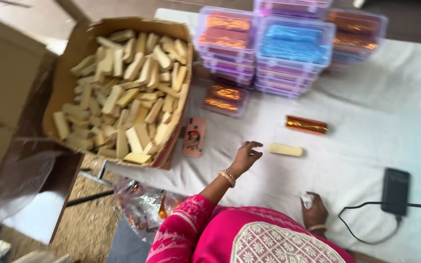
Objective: Packing wooden items into foil and organizing them into boxes.
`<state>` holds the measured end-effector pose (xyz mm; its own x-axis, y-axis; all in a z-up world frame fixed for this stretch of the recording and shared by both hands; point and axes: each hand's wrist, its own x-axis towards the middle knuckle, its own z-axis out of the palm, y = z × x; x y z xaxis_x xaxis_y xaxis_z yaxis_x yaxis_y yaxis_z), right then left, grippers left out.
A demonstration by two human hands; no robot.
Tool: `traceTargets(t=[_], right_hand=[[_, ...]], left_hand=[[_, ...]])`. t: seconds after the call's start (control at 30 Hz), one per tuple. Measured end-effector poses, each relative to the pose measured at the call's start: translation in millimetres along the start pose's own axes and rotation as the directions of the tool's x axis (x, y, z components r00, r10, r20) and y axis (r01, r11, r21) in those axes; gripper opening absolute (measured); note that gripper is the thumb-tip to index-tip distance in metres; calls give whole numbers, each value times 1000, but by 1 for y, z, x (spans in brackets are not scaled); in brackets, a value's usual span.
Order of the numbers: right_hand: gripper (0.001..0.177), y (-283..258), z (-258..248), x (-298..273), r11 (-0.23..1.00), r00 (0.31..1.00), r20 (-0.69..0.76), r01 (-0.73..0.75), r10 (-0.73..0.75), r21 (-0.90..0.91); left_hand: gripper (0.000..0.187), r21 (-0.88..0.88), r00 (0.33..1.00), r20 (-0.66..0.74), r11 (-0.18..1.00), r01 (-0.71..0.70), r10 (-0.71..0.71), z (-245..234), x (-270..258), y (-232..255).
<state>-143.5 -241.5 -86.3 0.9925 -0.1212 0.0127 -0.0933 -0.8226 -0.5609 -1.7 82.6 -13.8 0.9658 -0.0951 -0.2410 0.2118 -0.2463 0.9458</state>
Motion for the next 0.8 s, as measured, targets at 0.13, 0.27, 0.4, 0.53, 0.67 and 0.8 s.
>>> traceTargets(t=[0.13, 0.27, 0.4, 0.53, 0.67, 0.8], right_hand=[[31, 2, 2, 2, 999, 1000, 6, 21, -20, -45], [33, 2, 3, 4, 992, 1000, 17, 1, 1, -129], [35, 7, 5, 5, 977, 999, 34, 21, -14, -212], [37, 8, 7, 6, 971, 997, 76, -15, 34, -240], [39, 8, 8, 6, 967, 998, 56, -13, 28, -255], [41, 11, 10, 7, 956, 998, 57, -9, 26, -293]], left_hand=[[18, 46, 982, -140, 991, -124, 129, -77, -37, 32], [24, 243, 863, -479, 969, -43, 158, -175, -72, 65], [13, 488, 672, -631, 872, -44, 387, -280, -102, 75], [12, 552, 725, -679, 731, 402, 114, -357, -112, 51], [16, 534, 663, -745, 664, 523, 77, -400, -114, 31], [31, 479, 571, -817, 644, 596, 79, -441, -93, -22]])
